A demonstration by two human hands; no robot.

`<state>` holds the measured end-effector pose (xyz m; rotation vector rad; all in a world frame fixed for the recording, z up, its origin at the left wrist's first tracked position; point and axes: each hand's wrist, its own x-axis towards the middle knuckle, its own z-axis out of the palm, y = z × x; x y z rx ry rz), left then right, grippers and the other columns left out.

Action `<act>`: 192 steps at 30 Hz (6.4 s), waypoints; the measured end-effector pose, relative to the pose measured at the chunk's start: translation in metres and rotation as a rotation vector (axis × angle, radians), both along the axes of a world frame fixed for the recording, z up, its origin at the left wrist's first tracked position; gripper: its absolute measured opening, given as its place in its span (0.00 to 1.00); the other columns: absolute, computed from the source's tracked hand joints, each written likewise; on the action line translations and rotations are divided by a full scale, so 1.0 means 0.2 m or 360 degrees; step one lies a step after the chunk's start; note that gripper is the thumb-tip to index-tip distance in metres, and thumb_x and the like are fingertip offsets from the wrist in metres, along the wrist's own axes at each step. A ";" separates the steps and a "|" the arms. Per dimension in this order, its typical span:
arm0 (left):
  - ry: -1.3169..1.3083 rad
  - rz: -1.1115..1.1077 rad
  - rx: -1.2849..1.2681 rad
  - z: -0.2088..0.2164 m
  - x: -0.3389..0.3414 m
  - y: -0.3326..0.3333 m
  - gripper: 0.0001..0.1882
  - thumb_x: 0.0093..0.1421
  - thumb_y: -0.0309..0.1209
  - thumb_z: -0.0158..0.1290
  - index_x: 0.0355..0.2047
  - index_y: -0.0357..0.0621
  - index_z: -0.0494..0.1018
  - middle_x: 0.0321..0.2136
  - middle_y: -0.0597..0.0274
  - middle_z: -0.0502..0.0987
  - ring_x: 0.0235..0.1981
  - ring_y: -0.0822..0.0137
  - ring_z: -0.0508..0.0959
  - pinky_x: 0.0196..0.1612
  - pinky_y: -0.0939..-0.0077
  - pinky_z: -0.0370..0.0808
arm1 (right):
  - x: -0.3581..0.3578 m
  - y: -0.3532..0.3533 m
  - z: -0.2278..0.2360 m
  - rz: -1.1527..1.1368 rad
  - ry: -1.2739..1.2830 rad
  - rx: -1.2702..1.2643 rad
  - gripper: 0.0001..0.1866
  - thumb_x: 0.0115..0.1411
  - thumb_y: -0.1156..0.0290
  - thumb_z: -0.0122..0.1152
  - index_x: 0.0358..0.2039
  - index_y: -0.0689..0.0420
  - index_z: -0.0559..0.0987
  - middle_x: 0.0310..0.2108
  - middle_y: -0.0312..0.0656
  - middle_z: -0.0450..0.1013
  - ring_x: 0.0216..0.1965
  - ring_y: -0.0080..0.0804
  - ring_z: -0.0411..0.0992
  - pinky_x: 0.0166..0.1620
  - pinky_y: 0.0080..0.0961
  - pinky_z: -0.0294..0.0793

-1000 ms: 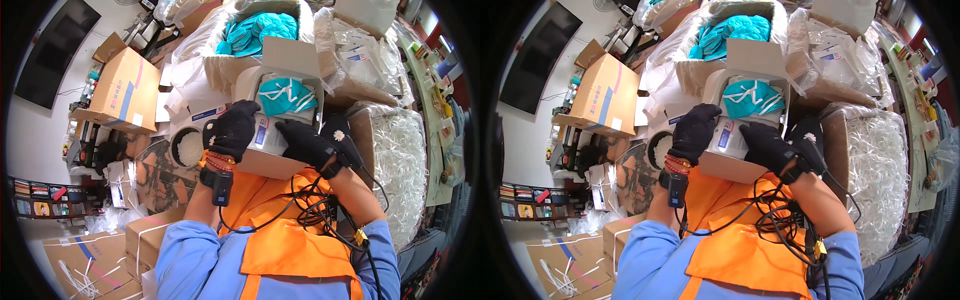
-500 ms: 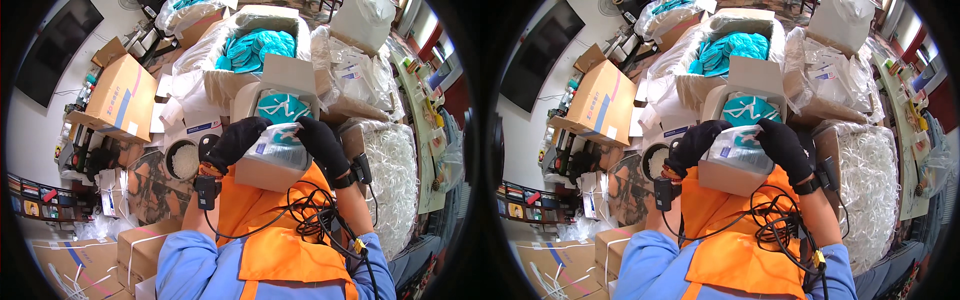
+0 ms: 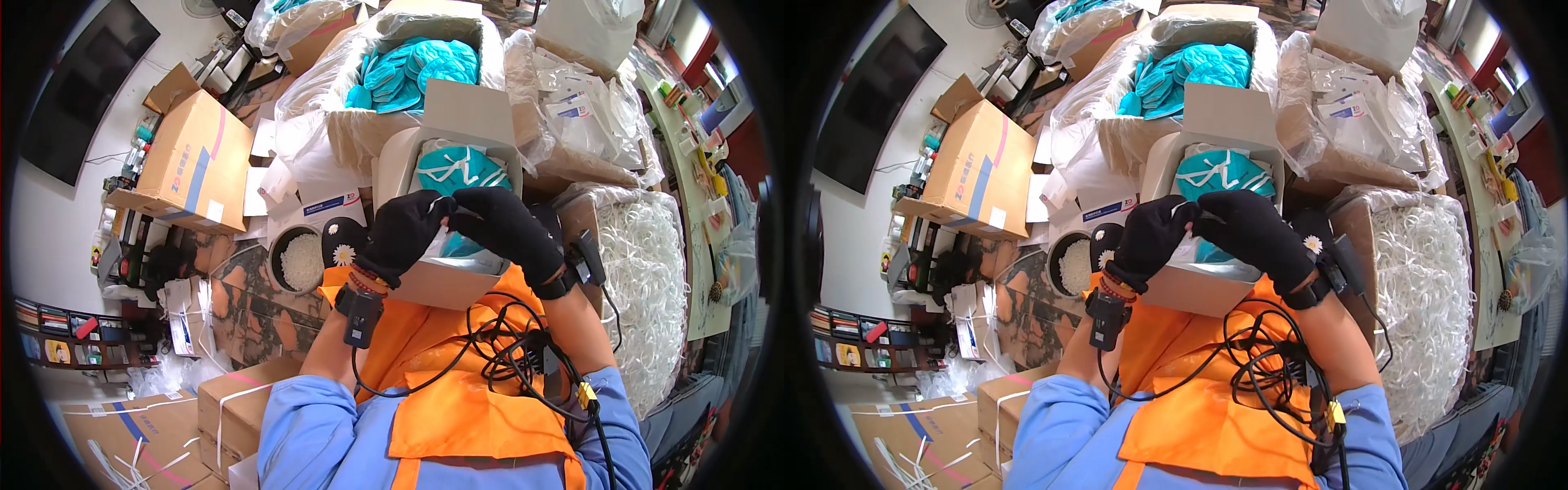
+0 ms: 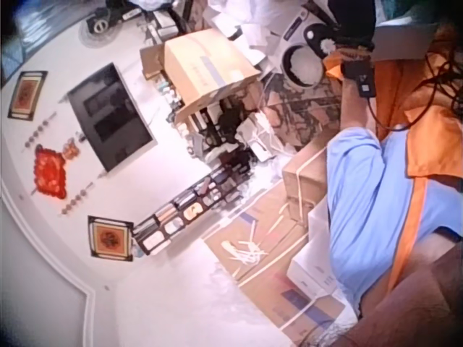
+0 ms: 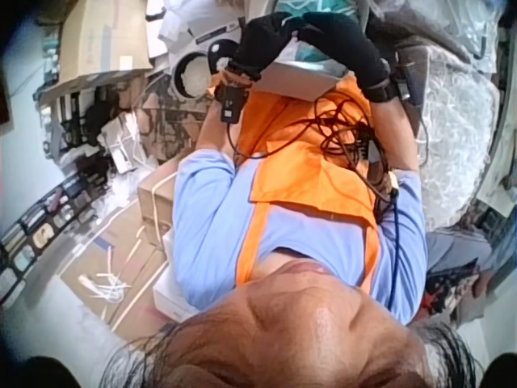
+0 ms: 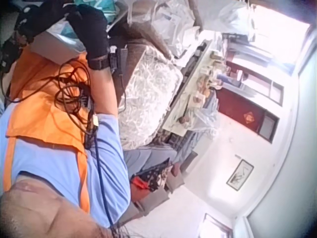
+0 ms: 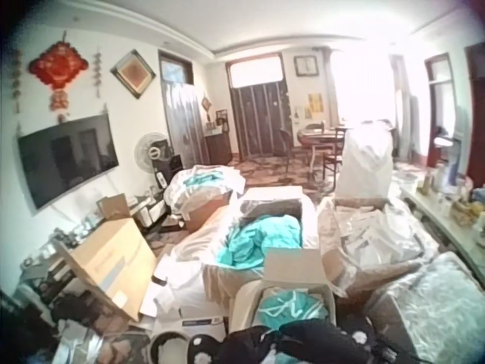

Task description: Placing individually wrapped medical masks into a product box.

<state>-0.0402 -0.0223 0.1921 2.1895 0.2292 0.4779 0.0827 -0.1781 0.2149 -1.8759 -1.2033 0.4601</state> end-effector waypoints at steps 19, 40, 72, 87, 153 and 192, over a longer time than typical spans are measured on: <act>0.0167 0.0417 0.0726 -0.26 0.19 0.12 0.19 0.65 0.44 0.47 0.27 0.45 0.79 0.22 0.51 0.79 0.27 0.50 0.80 0.31 0.54 0.75 | -0.29 -0.05 0.19 0.0065 -0.1142 -0.0025 0.04 0.54 0.69 0.58 0.32 0.50 0.77 0.23 0.38 0.72 0.25 0.39 0.73 0.28 0.37 0.68; -0.0264 0.0355 0.0575 0.02 0.19 0.05 0.07 0.52 0.26 0.61 0.32 0.41 0.78 0.38 0.55 0.78 0.41 0.58 0.80 0.44 0.71 0.75 | -0.12 -0.19 0.17 -0.0590 -0.1157 0.0321 0.07 0.52 0.73 0.65 0.33 0.52 0.78 0.23 0.40 0.73 0.26 0.40 0.73 0.31 0.36 0.71; 0.0171 -0.0223 -0.1176 0.04 0.07 0.05 0.15 0.57 0.28 0.63 0.44 0.36 0.78 0.38 0.64 0.82 0.38 0.75 0.78 0.44 0.77 0.76 | 0.10 -0.23 0.04 -0.0475 0.0314 0.0588 0.19 0.54 0.73 0.70 0.46 0.57 0.76 0.28 0.34 0.75 0.32 0.18 0.73 0.34 0.21 0.73; 0.0455 0.0010 -0.1222 0.07 0.12 0.10 0.12 0.53 0.35 0.66 0.32 0.44 0.77 0.22 0.71 0.75 0.22 0.79 0.71 0.28 0.81 0.69 | 0.37 -0.43 -0.10 -0.1177 0.0337 0.0703 0.07 0.63 0.68 0.60 0.32 0.58 0.79 0.21 0.26 0.68 0.23 0.14 0.62 0.28 0.16 0.60; -0.0444 0.0402 0.0154 -0.18 0.03 0.12 0.11 0.63 0.26 0.52 0.46 0.39 0.74 0.38 0.52 0.81 0.41 0.56 0.81 0.46 0.68 0.77 | 0.09 -0.01 -0.07 -0.0027 -0.0203 -0.0290 0.14 0.56 0.70 0.60 0.44 0.51 0.80 0.33 0.51 0.78 0.38 0.51 0.77 0.40 0.39 0.76; -0.0018 0.0126 0.1277 -0.28 0.24 0.08 0.07 0.65 0.31 0.48 0.38 0.45 0.75 0.27 0.55 0.76 0.27 0.56 0.78 0.27 0.61 0.74 | -0.10 0.03 0.02 0.0269 -0.1366 0.0075 0.02 0.50 0.69 0.59 0.24 0.52 0.75 0.22 0.38 0.69 0.26 0.38 0.72 0.29 0.36 0.68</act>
